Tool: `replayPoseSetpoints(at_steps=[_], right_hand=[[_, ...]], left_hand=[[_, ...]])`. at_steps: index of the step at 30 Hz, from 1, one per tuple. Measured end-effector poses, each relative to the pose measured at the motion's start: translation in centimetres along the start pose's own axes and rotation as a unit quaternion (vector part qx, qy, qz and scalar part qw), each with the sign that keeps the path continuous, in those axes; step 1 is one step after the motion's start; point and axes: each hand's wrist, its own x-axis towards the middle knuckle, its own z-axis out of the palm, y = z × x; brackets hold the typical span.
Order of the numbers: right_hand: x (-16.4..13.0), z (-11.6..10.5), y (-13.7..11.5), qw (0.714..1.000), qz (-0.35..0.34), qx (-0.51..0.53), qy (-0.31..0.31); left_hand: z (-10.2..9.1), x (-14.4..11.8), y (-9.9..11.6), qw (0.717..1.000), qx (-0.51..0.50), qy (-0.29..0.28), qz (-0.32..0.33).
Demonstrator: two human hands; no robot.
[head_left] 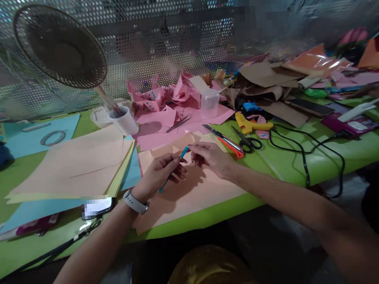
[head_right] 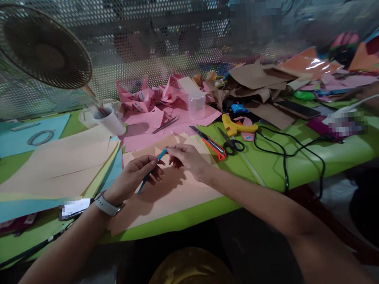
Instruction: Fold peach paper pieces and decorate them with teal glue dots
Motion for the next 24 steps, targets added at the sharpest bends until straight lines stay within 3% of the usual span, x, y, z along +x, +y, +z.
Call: replayPoseSetpoints(at_steps=[7,15,24], right_hand=[[-0.5,-0.2,0.2,1.0,0.009,0.017,-0.023],[0.3,-0.2,1.8,1.0,0.009,0.005,-0.011],[0.3,-0.6,1.8,1.0,-0.004,0.011,-0.029]], left_hand=[[0.2,-0.3,0.0,1.0,0.003,-0.009,0.019],[0.0,0.0,-1.1,1.0,-0.019,-0.01,-0.005],[0.1,0.1,-1.4,0.999,-0.02,-0.015,-0.024]])
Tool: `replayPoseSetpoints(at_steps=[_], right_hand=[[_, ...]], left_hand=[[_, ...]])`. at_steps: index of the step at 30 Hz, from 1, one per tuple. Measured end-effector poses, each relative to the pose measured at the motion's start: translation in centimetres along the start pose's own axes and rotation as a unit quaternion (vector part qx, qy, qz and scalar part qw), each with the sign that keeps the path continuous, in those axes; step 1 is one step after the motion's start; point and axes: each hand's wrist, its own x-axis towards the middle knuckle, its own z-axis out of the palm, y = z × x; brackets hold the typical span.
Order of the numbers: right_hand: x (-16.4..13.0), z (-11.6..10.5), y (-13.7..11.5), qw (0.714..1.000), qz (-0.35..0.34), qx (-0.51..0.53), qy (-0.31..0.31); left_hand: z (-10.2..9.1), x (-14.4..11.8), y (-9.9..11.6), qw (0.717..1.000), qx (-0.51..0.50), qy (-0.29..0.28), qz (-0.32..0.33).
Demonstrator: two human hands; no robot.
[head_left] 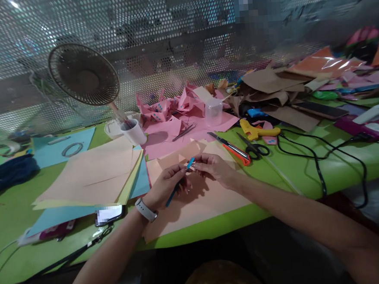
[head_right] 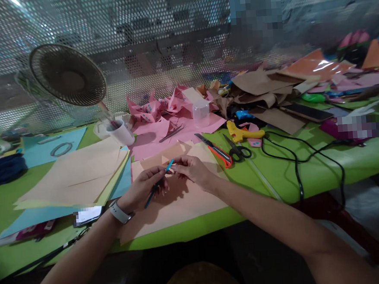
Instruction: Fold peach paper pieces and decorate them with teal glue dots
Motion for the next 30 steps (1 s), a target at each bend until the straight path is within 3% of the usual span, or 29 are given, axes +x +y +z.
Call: replayPoseSetpoints(at_steps=[6,30], right_hand=[[-0.36,-0.2,-0.12,0.998,0.008,-0.042,-0.04],[-0.2,-0.07,0.22,0.996,0.022,-0.085,-0.009]], left_hand=[[-0.05,0.14,-0.28,1.0,0.011,-0.002,-0.001],[0.05,0.52,-0.79,0.999,0.016,0.024,0.022]])
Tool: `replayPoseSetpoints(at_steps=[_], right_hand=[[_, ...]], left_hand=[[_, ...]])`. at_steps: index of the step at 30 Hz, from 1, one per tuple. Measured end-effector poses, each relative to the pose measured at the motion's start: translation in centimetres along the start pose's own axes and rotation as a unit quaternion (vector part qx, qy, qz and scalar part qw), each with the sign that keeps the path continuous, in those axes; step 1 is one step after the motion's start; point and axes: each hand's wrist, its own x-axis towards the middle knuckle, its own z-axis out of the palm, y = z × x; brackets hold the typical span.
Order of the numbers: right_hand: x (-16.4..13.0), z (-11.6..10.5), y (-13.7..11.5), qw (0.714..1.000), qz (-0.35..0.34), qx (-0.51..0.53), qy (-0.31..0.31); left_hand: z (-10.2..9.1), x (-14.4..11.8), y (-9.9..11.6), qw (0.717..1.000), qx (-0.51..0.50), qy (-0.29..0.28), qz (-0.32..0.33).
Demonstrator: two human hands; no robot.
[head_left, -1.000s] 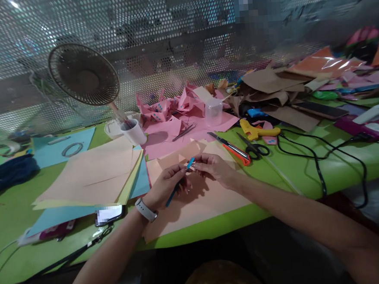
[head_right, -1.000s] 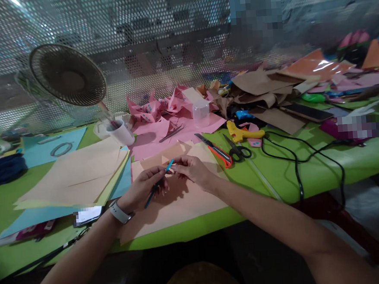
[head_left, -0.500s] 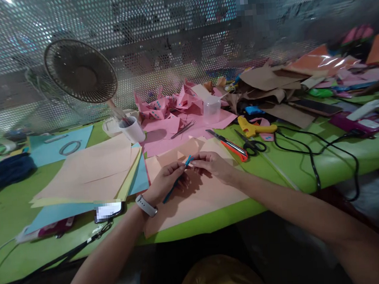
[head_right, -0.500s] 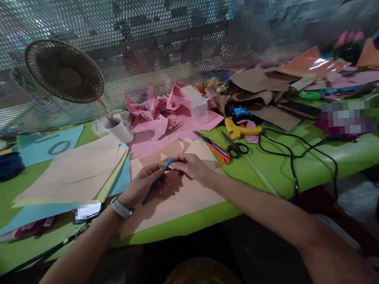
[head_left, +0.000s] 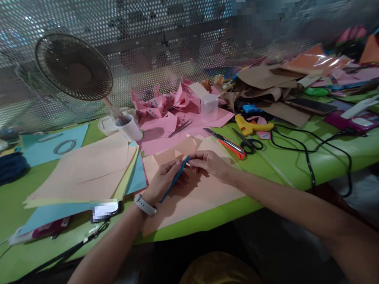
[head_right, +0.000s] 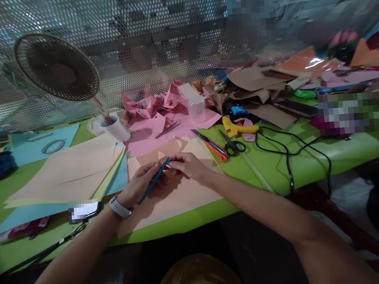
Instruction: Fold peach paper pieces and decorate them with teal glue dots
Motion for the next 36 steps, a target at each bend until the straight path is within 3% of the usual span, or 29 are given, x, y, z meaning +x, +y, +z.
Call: replayPoseSetpoints(at_steps=[11,36], right_hand=[[0.02,0.12,0.19,1.0,0.005,-0.011,-0.015],[0.05,-0.01,0.57,1.0,-0.01,-0.001,-0.023]], left_hand=[[0.13,0.21,0.11,0.996,0.004,0.084,0.042],[0.09,0.15,-0.22,0.994,-0.012,0.071,0.081]])
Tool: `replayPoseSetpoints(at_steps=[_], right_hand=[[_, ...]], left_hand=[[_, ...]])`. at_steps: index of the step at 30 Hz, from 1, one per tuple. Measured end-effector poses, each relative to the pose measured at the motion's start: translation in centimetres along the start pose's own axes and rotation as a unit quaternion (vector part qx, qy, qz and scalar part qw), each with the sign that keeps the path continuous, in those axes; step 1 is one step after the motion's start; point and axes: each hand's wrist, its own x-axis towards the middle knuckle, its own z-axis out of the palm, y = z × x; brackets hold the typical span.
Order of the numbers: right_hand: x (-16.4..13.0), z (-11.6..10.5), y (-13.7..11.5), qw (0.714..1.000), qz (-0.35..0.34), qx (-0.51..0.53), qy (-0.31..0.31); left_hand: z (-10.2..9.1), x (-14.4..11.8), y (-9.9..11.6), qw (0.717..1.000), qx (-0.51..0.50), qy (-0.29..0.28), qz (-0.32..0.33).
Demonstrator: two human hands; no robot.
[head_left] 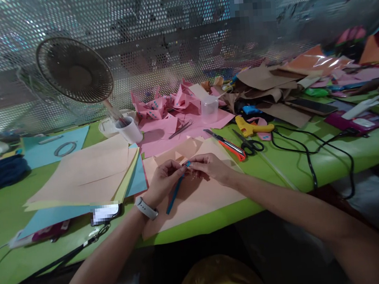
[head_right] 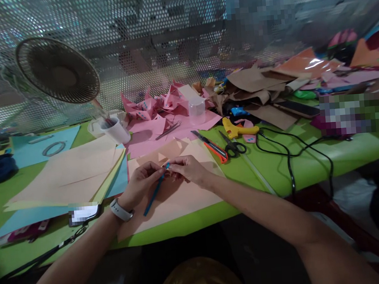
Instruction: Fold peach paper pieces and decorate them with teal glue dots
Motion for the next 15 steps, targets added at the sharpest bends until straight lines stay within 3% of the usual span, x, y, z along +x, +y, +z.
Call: replayPoseSetpoints(at_steps=[15], right_hand=[[-0.19,0.23,-0.43,1.0,0.004,-0.007,0.007]], left_hand=[[0.08,0.26,-0.75,1.0,-0.02,0.022,0.009]])
